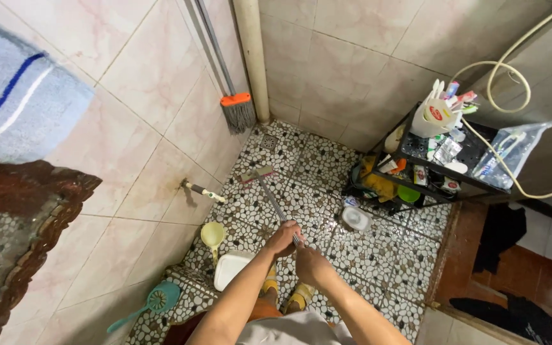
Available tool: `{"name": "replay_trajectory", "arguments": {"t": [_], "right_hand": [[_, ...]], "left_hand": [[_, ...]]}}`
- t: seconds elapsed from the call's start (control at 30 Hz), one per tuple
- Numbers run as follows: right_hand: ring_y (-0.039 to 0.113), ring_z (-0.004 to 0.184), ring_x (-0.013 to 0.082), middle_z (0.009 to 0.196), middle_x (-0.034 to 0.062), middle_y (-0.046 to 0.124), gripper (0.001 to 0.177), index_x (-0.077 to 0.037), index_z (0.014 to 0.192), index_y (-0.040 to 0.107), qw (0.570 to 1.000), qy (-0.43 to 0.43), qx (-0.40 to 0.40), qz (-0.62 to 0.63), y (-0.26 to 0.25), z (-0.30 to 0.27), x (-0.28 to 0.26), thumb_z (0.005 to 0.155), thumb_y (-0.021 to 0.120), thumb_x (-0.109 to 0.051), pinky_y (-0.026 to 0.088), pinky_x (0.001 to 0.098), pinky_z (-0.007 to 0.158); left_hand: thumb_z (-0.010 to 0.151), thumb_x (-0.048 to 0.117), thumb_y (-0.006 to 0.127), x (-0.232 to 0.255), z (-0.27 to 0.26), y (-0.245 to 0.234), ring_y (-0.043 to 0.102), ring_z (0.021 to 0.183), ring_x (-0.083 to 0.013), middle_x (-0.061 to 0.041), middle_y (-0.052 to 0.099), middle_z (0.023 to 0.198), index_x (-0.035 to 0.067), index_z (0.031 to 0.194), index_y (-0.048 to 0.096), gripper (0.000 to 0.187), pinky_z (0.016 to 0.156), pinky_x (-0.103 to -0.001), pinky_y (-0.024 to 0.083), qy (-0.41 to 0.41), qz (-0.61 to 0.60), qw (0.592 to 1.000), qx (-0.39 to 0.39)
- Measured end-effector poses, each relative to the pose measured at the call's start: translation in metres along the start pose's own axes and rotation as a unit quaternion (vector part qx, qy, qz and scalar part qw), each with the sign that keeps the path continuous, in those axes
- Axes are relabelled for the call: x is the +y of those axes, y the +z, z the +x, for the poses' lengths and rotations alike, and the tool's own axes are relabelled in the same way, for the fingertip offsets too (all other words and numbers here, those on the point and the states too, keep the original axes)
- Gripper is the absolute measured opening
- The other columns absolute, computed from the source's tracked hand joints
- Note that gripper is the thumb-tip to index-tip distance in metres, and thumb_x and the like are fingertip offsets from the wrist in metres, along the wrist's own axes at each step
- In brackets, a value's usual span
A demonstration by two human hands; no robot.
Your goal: The person scrubs a pebble-tiled floor with a white sponge, then rinses the area using a handheld shower head. The person squats while scrubbing and stands while rinsing.
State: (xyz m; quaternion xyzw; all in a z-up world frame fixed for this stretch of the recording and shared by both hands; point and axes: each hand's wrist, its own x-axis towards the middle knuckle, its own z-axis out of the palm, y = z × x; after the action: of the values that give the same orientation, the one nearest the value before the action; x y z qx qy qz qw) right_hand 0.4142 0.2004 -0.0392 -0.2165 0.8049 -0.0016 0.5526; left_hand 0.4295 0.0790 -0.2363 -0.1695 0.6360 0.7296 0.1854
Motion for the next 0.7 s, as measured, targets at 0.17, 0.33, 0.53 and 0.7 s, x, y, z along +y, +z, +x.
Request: {"name": "replay_trajectory", "arguments": {"t": [0.17, 0.33, 0.53, 0.7], "right_hand": [[0.072, 0.086, 0.0197, 0.133, 0.0285, 0.057, 0.051, 0.005, 0.153, 0.023, 0.989, -0.027, 0.051, -0.133, 0.03, 0.096, -0.005, 0.106, 0.035, -0.011, 0.06, 0.0244, 0.065], [0.057, 0.072, 0.0073, 0.13, 0.0234, 0.044, 0.041, 0.009, 0.144, 0.032, 0.946, -0.068, -0.024, -0.315, 0.003, 0.015, 0.006, 0.109, 0.043, -0.01, 0.05, 0.0112, 0.058], [0.057, 0.1, 0.0193, 0.137, 0.0232, 0.045, 0.048, 0.006, 0.149, 0.025, 0.983, -0.037, -0.019, -0.181, 0.004, 0.003, 0.005, 0.106, 0.042, -0.004, 0.054, 0.0211, 0.079], [0.069, 0.104, 0.0221, 0.166, 0.0186, -0.006, 0.068, -0.002, 0.159, -0.008, 0.991, 0.0, -0.004, -0.133, 0.013, 0.026, -0.003, 0.104, 0.032, 0.004, 0.061, 0.0196, 0.071]], "left_hand": [[0.084, 0.039, 0.051, -0.004, 0.015, -0.021, 0.034, 0.148, -0.0331, -0.021, 0.032, 0.16, 0.002, 0.151, 0.036, 0.078, 0.121, -0.049, 0.026, -0.127, 0.075, 0.987, 0.066], [0.095, 0.016, 0.075, -0.076, 0.042, -0.002, 0.06, 0.084, -0.0209, -0.007, 0.065, 0.078, 0.009, 0.07, 0.061, 0.029, 0.086, -0.034, 0.053, 0.3, 0.403, 0.864, -0.029], [0.096, 0.017, 0.055, -0.046, 0.021, 0.013, 0.051, 0.084, -0.0189, -0.008, 0.056, 0.091, 0.009, 0.085, 0.055, 0.014, 0.076, -0.032, 0.047, 0.117, 0.25, 0.961, -0.017], [0.103, 0.028, 0.039, -0.011, 0.007, 0.003, 0.053, 0.118, -0.0208, -0.008, 0.053, 0.123, 0.013, 0.105, 0.059, 0.025, 0.117, -0.046, 0.028, -0.188, 0.178, 0.966, 0.017]]}}
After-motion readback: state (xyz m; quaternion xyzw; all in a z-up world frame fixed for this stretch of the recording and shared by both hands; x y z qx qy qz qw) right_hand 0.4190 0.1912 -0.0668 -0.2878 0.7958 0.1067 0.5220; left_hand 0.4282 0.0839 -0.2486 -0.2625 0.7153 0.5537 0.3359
